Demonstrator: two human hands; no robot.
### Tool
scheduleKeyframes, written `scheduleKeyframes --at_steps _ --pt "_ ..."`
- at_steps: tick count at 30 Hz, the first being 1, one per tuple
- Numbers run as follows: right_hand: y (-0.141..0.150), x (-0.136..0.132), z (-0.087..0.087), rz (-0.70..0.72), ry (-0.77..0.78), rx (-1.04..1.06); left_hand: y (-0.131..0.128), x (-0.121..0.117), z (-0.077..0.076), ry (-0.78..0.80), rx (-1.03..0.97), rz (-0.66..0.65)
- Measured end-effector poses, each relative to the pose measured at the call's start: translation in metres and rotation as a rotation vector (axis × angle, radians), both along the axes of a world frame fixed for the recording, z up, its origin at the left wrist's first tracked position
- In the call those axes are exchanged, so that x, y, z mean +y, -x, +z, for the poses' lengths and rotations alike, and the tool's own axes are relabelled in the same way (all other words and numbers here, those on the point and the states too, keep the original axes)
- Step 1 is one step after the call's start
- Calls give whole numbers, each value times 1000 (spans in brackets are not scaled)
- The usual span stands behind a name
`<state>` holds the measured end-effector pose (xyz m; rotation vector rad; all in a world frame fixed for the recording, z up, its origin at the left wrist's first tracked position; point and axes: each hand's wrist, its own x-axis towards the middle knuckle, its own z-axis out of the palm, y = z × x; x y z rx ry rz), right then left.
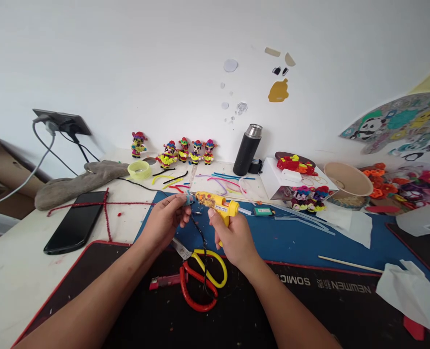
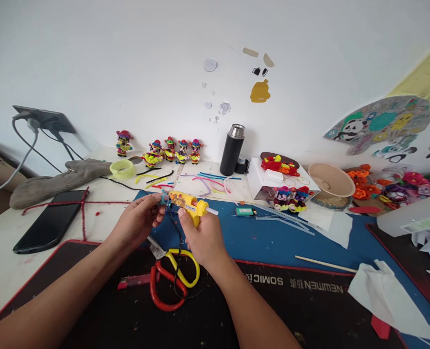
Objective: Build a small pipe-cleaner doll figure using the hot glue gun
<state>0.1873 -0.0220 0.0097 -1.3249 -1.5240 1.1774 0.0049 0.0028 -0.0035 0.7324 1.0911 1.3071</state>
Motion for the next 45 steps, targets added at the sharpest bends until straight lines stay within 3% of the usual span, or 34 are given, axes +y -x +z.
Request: scheduleKeyframes --at_steps 9,18,28,33,45 --pt "0 2 -4 -12 -1 -23 0 0 0 -2 -9 -5" --pt "-8 14 -3 -74 50 171 0 0 1 -8 27 -3" --pt "-19 31 -16 -57 159 192 1 0 2 -23 26 -14" --pt "-24 35 -25 -22 285 284 2 1 0 -35 17 -14" --pt "-25 42 -37 -18 356 198 0 1 3 -23 16 -17"
